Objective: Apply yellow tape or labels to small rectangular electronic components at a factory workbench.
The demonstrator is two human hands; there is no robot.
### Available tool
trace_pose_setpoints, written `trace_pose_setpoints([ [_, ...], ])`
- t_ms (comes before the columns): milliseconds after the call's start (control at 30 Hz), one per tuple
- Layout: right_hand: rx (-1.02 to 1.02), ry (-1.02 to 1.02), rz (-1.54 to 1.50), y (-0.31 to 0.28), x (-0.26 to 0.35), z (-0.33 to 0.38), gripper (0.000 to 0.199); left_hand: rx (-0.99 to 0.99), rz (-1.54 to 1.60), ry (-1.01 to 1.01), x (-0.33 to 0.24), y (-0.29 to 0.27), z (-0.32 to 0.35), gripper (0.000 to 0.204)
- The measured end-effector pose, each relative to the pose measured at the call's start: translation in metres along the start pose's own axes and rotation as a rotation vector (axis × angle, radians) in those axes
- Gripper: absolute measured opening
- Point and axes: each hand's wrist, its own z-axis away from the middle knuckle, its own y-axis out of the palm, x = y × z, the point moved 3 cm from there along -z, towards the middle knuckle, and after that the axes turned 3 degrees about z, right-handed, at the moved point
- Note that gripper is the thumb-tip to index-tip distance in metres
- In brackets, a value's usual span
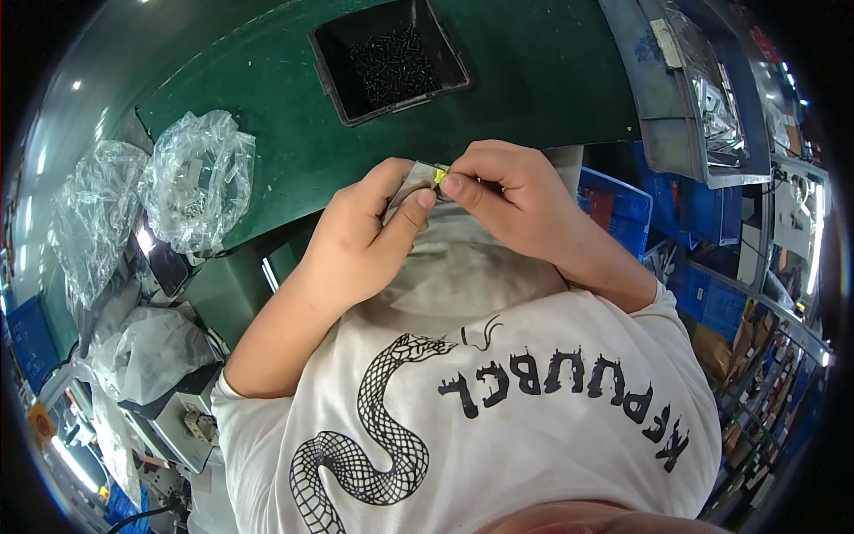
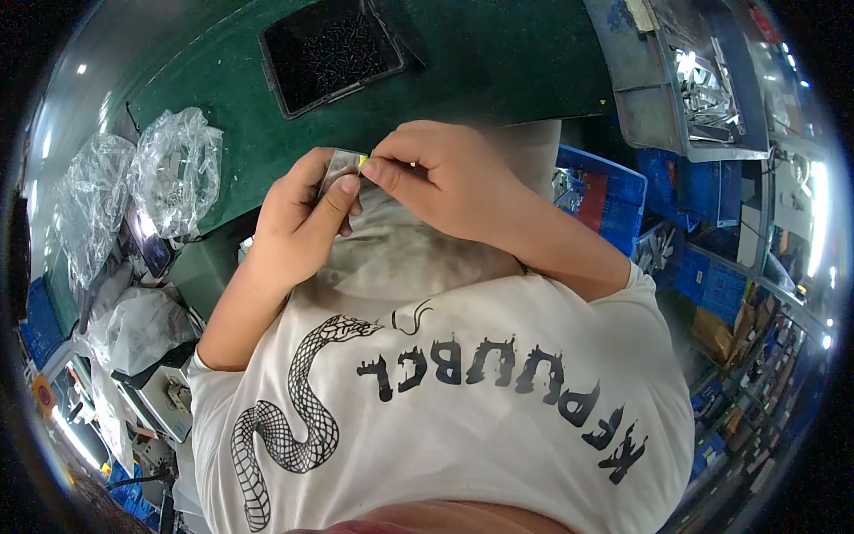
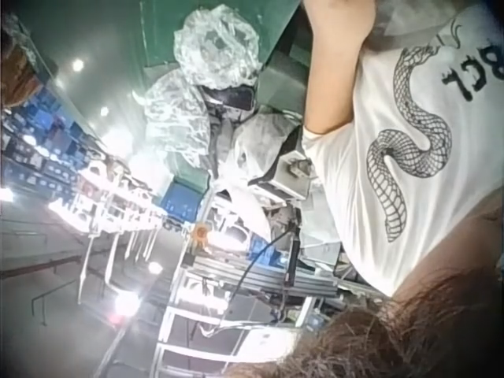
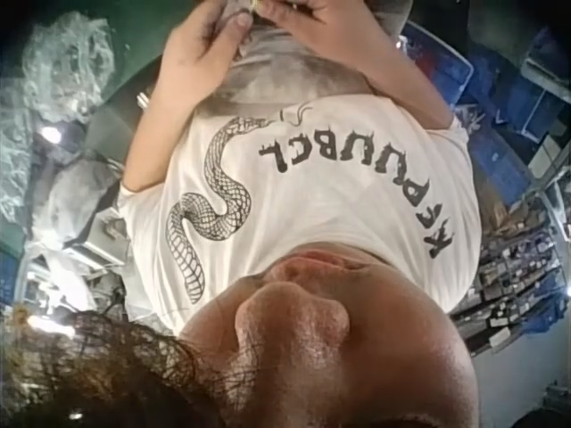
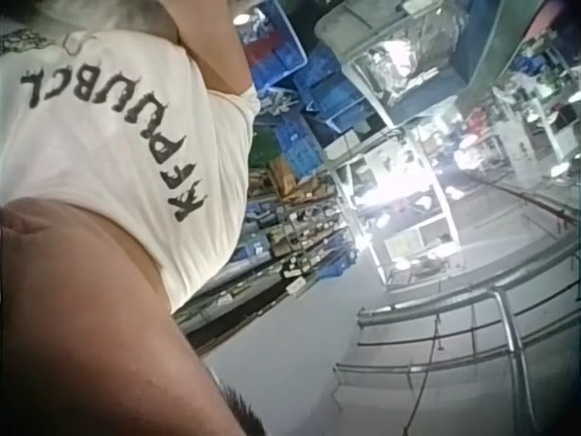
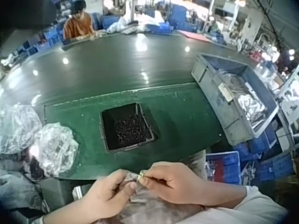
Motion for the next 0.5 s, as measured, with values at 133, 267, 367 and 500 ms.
trace_pose_setpoints([
  [133, 0.005, 0.03, -0.006, 0.0011, 0.0001, -0.0012, 0.016, -0.001, -0.018, 0.039, 0.0, -0.0002, 0.0005, 0.015],
  [267, -0.005, 0.027, -0.004, 0.002, -0.0002, -0.0015, 0.017, 0.0, -0.018, 0.058, 0.0005, -0.0009, 0.0004, 0.016],
  [367, -0.004, 0.032, 0.002, 0.0022, -0.0005, -0.0015, 0.017, -0.001, -0.025, 0.076, 0.0004, -0.0011, 0.0008, 0.016],
  [500, -0.009, 0.005, 0.001, 0.0019, -0.0003, -0.0011, 0.017, 0.0, -0.039, 0.068, -0.0003, -0.0013, 0.0004, 0.016],
])
